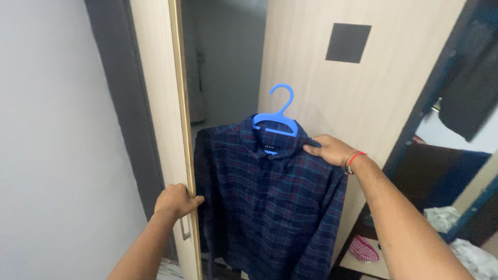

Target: The person buttons a plaid shirt laid on a bed, smooths it, places it on a hanger, and hangs it in a wardrobe. The shirt is buttoned from top to bottom, then lifted and hung on a rod inside the wardrobe.

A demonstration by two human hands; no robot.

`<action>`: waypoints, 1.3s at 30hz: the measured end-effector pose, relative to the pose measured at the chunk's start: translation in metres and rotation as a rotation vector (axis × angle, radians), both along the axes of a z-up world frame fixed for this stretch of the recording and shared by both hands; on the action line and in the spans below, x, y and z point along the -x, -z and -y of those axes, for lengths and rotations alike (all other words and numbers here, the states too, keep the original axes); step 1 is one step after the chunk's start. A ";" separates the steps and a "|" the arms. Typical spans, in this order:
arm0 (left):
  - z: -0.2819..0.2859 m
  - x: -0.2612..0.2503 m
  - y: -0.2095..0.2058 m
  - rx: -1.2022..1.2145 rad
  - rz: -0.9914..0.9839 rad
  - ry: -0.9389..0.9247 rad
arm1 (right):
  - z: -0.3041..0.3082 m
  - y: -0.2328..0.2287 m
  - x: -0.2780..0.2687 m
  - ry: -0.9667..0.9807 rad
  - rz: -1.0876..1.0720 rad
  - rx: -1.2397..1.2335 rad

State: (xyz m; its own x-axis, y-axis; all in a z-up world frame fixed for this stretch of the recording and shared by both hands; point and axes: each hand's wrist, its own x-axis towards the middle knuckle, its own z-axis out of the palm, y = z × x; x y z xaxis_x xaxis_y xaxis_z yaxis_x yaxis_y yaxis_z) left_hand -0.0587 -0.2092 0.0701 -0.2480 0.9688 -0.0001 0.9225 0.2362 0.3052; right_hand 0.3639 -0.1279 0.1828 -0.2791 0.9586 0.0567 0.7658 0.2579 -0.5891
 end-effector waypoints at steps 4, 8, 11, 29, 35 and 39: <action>0.015 0.014 0.002 -0.004 0.010 -0.029 | -0.006 -0.002 0.014 -0.069 -0.069 0.046; 0.025 0.023 0.000 0.049 0.052 -0.088 | -0.014 -0.005 0.026 -0.124 -0.021 0.021; 0.036 0.028 -0.003 0.076 0.130 -0.160 | -0.018 -0.007 0.035 -0.158 -0.033 0.047; 0.052 0.056 0.016 -0.022 0.181 -0.290 | -0.057 0.004 0.079 -0.286 -0.016 0.026; 0.059 0.065 0.013 -0.036 0.171 -0.337 | -0.062 0.004 0.088 -0.347 -0.026 0.061; 0.065 0.069 0.012 -0.026 0.199 -0.350 | -0.069 0.004 0.097 -0.403 -0.054 0.068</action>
State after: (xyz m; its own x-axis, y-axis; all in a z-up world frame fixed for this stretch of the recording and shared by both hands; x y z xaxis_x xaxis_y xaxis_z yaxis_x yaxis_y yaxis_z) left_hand -0.1279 -0.2746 0.0581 -0.5608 0.8259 -0.0583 0.7097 0.5159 0.4797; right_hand 0.2671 -0.0584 0.1783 -0.6312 0.7753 0.0220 0.5789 0.4897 -0.6520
